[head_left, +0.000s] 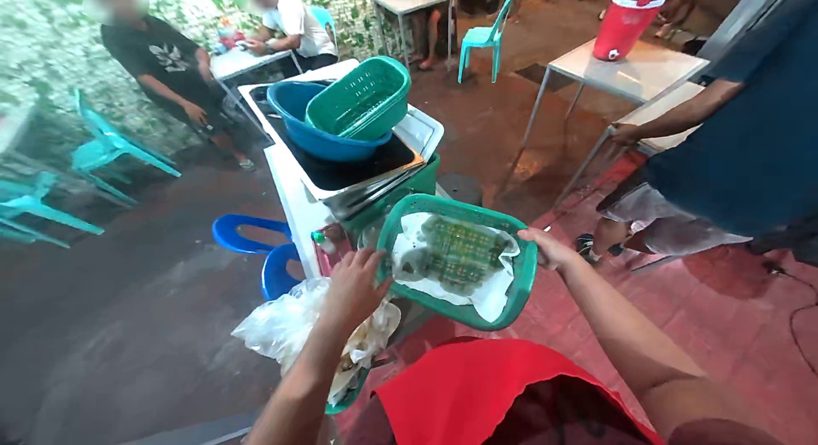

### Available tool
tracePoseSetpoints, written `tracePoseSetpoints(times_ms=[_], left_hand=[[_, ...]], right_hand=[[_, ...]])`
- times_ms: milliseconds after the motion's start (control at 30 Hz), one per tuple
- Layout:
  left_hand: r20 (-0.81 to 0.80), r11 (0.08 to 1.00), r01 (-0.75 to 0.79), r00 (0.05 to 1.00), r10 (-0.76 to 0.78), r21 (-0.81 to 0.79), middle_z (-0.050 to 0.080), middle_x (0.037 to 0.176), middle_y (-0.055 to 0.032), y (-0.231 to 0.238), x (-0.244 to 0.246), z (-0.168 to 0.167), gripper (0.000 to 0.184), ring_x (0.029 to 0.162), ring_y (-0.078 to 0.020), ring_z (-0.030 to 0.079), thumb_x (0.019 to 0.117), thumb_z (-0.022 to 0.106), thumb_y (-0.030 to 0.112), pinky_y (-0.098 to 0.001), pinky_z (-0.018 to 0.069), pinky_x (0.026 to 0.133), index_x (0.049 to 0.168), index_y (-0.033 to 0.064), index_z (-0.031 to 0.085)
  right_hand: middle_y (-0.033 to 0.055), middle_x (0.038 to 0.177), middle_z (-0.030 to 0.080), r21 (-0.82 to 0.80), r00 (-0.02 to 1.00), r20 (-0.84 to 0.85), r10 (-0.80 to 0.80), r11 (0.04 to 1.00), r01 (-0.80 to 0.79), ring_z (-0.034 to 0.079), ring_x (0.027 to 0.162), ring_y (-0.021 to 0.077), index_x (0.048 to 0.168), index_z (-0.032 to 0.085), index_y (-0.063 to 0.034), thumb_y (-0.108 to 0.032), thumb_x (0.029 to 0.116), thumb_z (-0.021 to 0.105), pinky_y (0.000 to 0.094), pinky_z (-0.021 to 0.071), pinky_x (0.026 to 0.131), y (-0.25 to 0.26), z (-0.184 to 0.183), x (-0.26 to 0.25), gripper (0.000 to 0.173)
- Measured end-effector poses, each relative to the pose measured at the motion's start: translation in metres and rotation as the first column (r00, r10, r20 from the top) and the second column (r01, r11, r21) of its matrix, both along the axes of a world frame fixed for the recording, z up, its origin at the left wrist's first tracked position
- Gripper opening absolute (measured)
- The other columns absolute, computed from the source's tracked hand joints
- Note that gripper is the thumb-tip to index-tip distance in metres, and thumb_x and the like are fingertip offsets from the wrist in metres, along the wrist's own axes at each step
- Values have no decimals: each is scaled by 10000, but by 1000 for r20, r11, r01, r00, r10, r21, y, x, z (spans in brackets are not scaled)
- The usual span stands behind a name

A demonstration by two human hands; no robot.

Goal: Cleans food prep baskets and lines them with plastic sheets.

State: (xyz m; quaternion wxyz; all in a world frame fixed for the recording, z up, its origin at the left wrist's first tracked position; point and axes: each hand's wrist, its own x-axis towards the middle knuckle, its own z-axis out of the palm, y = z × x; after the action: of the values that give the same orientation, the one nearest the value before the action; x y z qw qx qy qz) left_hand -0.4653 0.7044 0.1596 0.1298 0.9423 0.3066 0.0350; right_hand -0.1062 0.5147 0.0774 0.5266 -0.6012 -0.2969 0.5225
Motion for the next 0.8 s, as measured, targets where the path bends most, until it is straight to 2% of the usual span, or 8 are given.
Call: tracePoseSetpoints(times_ms=[100,167,267,333,500,600,700,800], left_hand=[[-111,984,106,990,-90,145,445,1582,-156,13,49,-17,551,1432,-390,432,993,641,142,-629,335,1127,1513,48,485],[-292,972,114,955,-50,204,318,1664,-131,23,68,-27,524,1532,-353,291,1031,476,-4,-613,215,1210,1548,3,386],[-368,947,195,925,-91,254,527,1468,-217,33,79,-28,332,1388,-400,458,990,448,-99,-611,322,1138,1283,-96,604],[-361,952,236,920,-155,192,575,1389,-223,35,80,-26,294,1358,-404,477,988,478,-66,-611,322,1129,1236,-74,636],[56,981,195,979,-195,-4,616,1398,-184,28,79,-3,265,1321,-372,565,966,595,127,-574,429,1105,1162,-24,690],[226,996,7,974,12,-83,667,1292,-209,37,52,25,367,1181,-398,647,986,623,148,-629,490,1010,1326,13,642],[447,962,-199,855,263,-186,657,1272,-249,55,-5,42,386,1149,-395,651,999,606,88,-616,499,983,1378,15,598],[662,938,-246,665,346,-243,650,1316,-148,64,-74,64,382,1129,-191,650,956,543,120,-432,532,971,1314,4,615]], right_hand=[[7,1079,710,47,998,-2,67,997,-67,698,935,76,1418,465,-73,-456,889,585,296,602,837,7,6,-18,664],[15,1132,688,70,997,6,80,994,-80,682,971,72,1451,436,-56,-415,897,567,293,589,865,4,15,-29,673],[5,1115,706,77,999,-15,40,996,-39,702,929,65,1486,400,-70,-409,904,553,274,607,810,-4,22,-35,690],[5,1056,706,42,999,-27,-17,999,18,700,869,62,1475,409,-81,-383,939,500,261,602,747,-9,24,-41,621],[53,1000,671,-26,968,-58,-243,970,242,658,794,98,1423,460,-72,-339,1080,381,274,565,676,-17,30,-37,442],[33,916,681,-33,934,-56,-352,936,351,654,715,82,1349,521,-87,-352,1099,375,248,556,609,-20,35,-22,393],[20,852,682,-37,908,-40,-418,908,416,657,676,79,1233,573,-99,-381,1099,368,241,557,578,-18,46,-3,373],[-4,805,670,-38,880,44,-474,879,475,633,630,67,1167,599,-140,-453,1067,418,233,535,538,-12,62,23,375]])
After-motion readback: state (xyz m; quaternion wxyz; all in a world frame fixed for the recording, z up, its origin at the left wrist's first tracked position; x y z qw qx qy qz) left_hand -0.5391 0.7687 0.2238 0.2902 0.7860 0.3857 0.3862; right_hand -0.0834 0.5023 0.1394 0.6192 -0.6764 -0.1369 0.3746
